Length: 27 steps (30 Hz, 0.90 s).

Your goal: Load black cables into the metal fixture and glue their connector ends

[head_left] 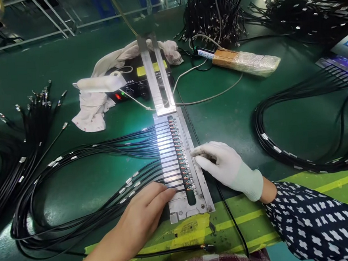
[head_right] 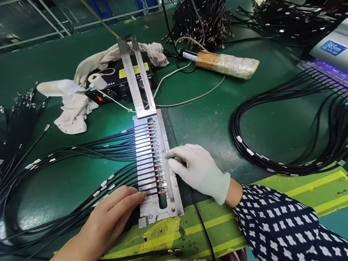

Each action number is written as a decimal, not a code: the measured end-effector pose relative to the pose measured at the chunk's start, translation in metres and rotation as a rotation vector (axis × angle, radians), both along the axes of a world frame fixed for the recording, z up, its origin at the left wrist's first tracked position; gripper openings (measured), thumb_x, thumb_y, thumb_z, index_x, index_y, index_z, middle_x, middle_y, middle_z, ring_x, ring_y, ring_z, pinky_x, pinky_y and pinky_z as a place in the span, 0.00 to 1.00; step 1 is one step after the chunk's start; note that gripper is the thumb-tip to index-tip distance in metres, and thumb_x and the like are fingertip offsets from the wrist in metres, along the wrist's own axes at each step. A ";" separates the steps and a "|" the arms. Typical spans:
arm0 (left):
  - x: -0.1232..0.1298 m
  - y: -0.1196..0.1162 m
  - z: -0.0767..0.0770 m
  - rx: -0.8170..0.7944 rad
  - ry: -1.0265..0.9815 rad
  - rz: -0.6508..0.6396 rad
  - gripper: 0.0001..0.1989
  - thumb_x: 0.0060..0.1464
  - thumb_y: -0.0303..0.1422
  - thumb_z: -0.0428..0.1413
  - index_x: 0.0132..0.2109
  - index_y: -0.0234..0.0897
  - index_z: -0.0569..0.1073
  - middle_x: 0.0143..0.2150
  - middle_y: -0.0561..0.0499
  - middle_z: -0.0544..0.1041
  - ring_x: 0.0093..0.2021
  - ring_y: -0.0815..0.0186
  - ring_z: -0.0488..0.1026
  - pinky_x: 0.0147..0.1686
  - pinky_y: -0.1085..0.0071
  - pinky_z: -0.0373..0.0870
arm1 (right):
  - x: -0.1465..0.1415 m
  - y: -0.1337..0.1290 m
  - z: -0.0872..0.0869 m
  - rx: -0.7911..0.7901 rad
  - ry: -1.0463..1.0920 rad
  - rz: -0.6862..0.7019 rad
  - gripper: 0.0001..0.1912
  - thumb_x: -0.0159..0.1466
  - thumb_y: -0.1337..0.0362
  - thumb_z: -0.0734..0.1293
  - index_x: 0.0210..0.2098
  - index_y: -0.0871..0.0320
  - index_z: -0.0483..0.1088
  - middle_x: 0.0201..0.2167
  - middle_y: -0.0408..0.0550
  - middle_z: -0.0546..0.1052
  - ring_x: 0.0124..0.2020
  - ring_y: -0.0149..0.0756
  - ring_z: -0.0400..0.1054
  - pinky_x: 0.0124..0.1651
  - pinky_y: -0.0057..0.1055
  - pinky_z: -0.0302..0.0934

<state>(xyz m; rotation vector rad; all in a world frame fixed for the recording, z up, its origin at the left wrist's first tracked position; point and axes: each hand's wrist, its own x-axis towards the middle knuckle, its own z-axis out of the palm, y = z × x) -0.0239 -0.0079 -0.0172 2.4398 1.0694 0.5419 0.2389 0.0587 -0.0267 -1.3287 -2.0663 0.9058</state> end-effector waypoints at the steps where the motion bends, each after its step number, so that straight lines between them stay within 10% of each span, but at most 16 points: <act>1: 0.000 -0.001 -0.001 0.001 -0.001 0.000 0.16 0.63 0.21 0.47 0.55 0.36 0.70 0.43 0.44 0.75 0.40 0.66 0.72 0.40 0.73 0.71 | 0.000 0.000 0.000 0.002 -0.001 0.000 0.07 0.68 0.66 0.64 0.43 0.52 0.74 0.39 0.43 0.79 0.40 0.39 0.71 0.46 0.39 0.63; 13: -0.007 -0.028 -0.005 0.167 0.236 0.059 0.26 0.61 0.18 0.44 0.64 0.36 0.64 0.39 0.47 0.72 0.37 0.62 0.63 0.36 0.66 0.56 | -0.001 0.001 -0.002 0.035 -0.004 -0.006 0.07 0.68 0.66 0.64 0.41 0.53 0.74 0.38 0.43 0.80 0.39 0.39 0.72 0.45 0.39 0.63; 20: 0.002 -0.074 0.002 -0.071 0.097 -0.083 0.04 0.63 0.29 0.52 0.45 0.37 0.69 0.41 0.47 0.73 0.39 0.61 0.66 0.40 0.66 0.63 | 0.001 -0.003 -0.005 0.042 0.009 -0.015 0.07 0.67 0.67 0.65 0.43 0.53 0.74 0.41 0.43 0.80 0.43 0.40 0.71 0.49 0.40 0.62; 27: -0.002 -0.058 0.015 -0.190 -0.106 0.178 0.10 0.63 0.21 0.49 0.48 0.38 0.66 0.41 0.49 0.70 0.41 0.68 0.70 0.41 0.76 0.67 | 0.000 -0.004 -0.002 0.025 0.001 -0.011 0.07 0.67 0.66 0.65 0.43 0.54 0.75 0.39 0.43 0.79 0.41 0.40 0.71 0.47 0.39 0.63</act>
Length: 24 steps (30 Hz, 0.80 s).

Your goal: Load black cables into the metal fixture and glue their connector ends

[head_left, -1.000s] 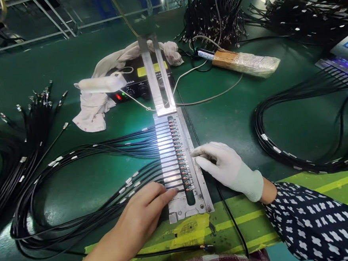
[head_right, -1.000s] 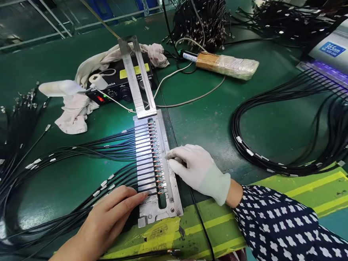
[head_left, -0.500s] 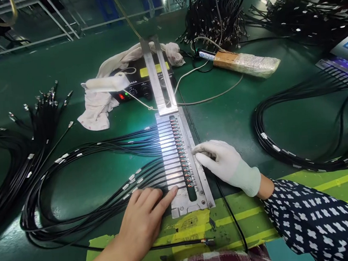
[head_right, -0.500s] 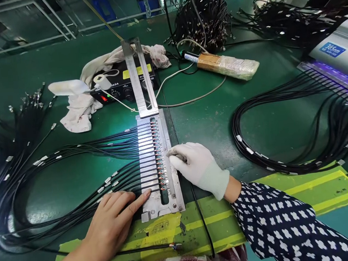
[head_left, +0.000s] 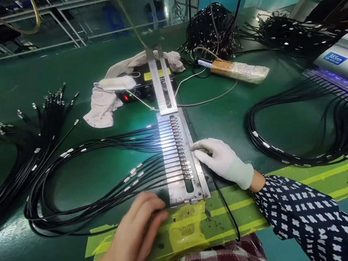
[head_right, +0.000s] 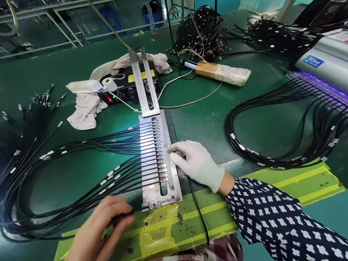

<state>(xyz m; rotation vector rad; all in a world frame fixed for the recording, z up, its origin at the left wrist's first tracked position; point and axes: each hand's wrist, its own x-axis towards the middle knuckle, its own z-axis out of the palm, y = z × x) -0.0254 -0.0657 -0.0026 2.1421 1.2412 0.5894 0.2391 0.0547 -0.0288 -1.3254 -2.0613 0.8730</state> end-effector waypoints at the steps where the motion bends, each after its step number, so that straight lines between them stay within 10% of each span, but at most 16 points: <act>1: -0.001 0.008 0.001 0.048 0.008 0.022 0.10 0.63 0.21 0.50 0.47 0.38 0.67 0.41 0.49 0.71 0.42 0.68 0.70 0.42 0.76 0.67 | 0.000 0.000 0.000 -0.002 0.000 -0.001 0.07 0.67 0.66 0.65 0.43 0.54 0.75 0.39 0.44 0.79 0.41 0.40 0.71 0.47 0.39 0.63; 14: -0.019 0.053 -0.002 -0.008 0.151 -0.297 0.23 0.65 0.22 0.42 0.61 0.42 0.69 0.40 0.48 0.74 0.36 0.68 0.73 0.35 0.77 0.69 | -0.001 0.003 -0.001 0.006 -0.003 -0.006 0.07 0.66 0.69 0.66 0.41 0.54 0.75 0.40 0.44 0.80 0.42 0.40 0.72 0.47 0.39 0.63; 24: -0.012 0.058 0.003 -0.032 0.120 -0.283 0.20 0.65 0.23 0.43 0.60 0.41 0.68 0.40 0.49 0.74 0.36 0.69 0.73 0.35 0.78 0.69 | -0.002 0.004 -0.003 0.029 0.005 -0.011 0.07 0.66 0.69 0.66 0.41 0.54 0.75 0.39 0.44 0.80 0.41 0.40 0.72 0.47 0.39 0.62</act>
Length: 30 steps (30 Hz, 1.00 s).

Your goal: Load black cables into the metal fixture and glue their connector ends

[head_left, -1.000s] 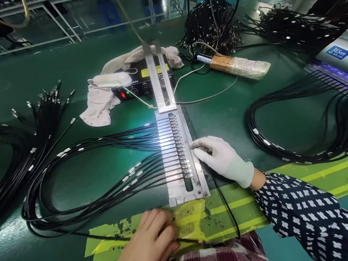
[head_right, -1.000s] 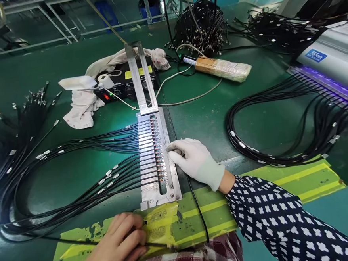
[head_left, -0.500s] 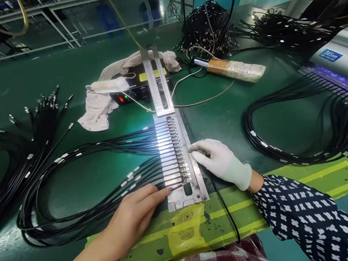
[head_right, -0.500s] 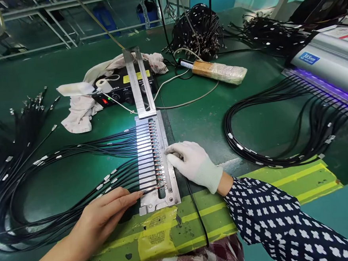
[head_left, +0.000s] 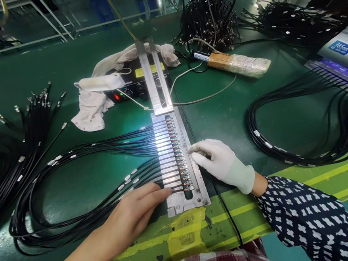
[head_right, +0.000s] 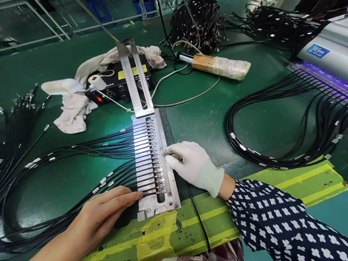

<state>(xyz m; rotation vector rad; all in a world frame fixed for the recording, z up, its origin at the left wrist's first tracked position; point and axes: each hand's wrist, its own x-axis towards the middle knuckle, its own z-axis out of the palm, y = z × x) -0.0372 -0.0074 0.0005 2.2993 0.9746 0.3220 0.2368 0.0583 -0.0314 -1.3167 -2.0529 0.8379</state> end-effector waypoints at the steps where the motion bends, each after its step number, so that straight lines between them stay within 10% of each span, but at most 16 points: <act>1: 0.000 -0.001 0.000 0.014 0.000 0.006 0.20 0.65 0.23 0.43 0.60 0.41 0.67 0.39 0.49 0.74 0.36 0.70 0.73 0.35 0.78 0.69 | 0.000 0.000 0.000 -0.003 0.001 -0.002 0.07 0.66 0.69 0.66 0.41 0.54 0.75 0.39 0.44 0.80 0.41 0.40 0.72 0.47 0.39 0.62; 15: -0.001 -0.024 0.008 0.196 -0.104 0.226 0.15 0.63 0.23 0.51 0.55 0.38 0.69 0.46 0.51 0.78 0.47 0.72 0.75 0.54 0.82 0.66 | -0.004 -0.016 0.025 0.059 0.275 0.301 0.10 0.65 0.68 0.64 0.27 0.58 0.70 0.34 0.45 0.72 0.38 0.36 0.64 0.46 0.39 0.55; 24: 0.057 -0.008 0.029 -0.300 -0.166 0.334 0.06 0.66 0.36 0.50 0.47 0.41 0.68 0.32 0.55 0.71 0.30 0.71 0.66 0.27 0.77 0.65 | -0.013 -0.027 0.029 -0.057 0.355 0.376 0.12 0.67 0.67 0.61 0.26 0.58 0.64 0.32 0.44 0.68 0.37 0.35 0.62 0.44 0.37 0.55; 30: 0.059 -0.003 0.028 -0.546 -0.359 0.410 0.10 0.65 0.38 0.51 0.37 0.38 0.69 0.31 0.54 0.71 0.32 0.70 0.65 0.31 0.74 0.62 | -0.020 -0.037 0.032 -0.126 0.334 0.343 0.16 0.67 0.67 0.60 0.22 0.57 0.59 0.30 0.43 0.67 0.36 0.36 0.60 0.42 0.36 0.53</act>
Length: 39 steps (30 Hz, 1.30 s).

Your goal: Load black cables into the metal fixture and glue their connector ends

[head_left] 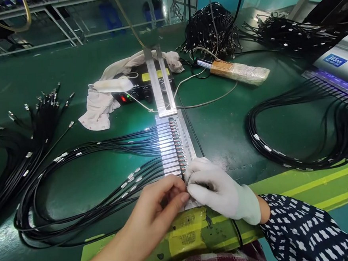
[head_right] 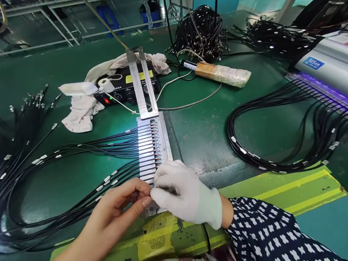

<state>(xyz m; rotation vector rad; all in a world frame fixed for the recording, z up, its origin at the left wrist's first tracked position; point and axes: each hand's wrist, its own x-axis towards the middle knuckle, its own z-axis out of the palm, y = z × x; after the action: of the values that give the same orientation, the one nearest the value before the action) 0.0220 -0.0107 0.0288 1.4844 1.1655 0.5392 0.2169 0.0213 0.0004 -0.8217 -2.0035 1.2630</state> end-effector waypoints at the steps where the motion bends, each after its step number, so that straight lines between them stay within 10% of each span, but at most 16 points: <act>1: -0.001 0.001 -0.001 -0.053 -0.055 0.027 0.10 0.64 0.38 0.53 0.36 0.37 0.69 0.30 0.54 0.70 0.30 0.71 0.65 0.30 0.75 0.61 | -0.002 -0.001 0.001 -0.019 -0.006 -0.007 0.16 0.67 0.67 0.60 0.22 0.57 0.58 0.29 0.43 0.66 0.35 0.36 0.60 0.42 0.36 0.53; 22: -0.011 0.006 -0.010 -0.300 -0.345 0.159 0.15 0.63 0.42 0.54 0.34 0.36 0.64 0.26 0.56 0.69 0.22 0.75 0.65 0.22 0.78 0.61 | -0.011 -0.001 0.001 -0.207 0.066 -0.042 0.16 0.69 0.68 0.60 0.24 0.57 0.61 0.30 0.43 0.66 0.35 0.34 0.62 0.40 0.34 0.55; 39: -0.021 0.000 -0.010 0.374 0.066 -0.122 0.08 0.65 0.24 0.49 0.44 0.40 0.70 0.39 0.52 0.73 0.38 0.70 0.70 0.39 0.76 0.66 | -0.012 0.000 0.006 -0.203 0.050 -0.044 0.15 0.68 0.68 0.61 0.23 0.57 0.64 0.28 0.44 0.67 0.34 0.36 0.61 0.39 0.34 0.56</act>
<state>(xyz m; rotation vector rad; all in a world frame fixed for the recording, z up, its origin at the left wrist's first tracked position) 0.0014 -0.0107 0.0183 1.8918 1.0536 0.6525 0.2053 0.0209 0.0062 -0.9148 -1.8291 1.4641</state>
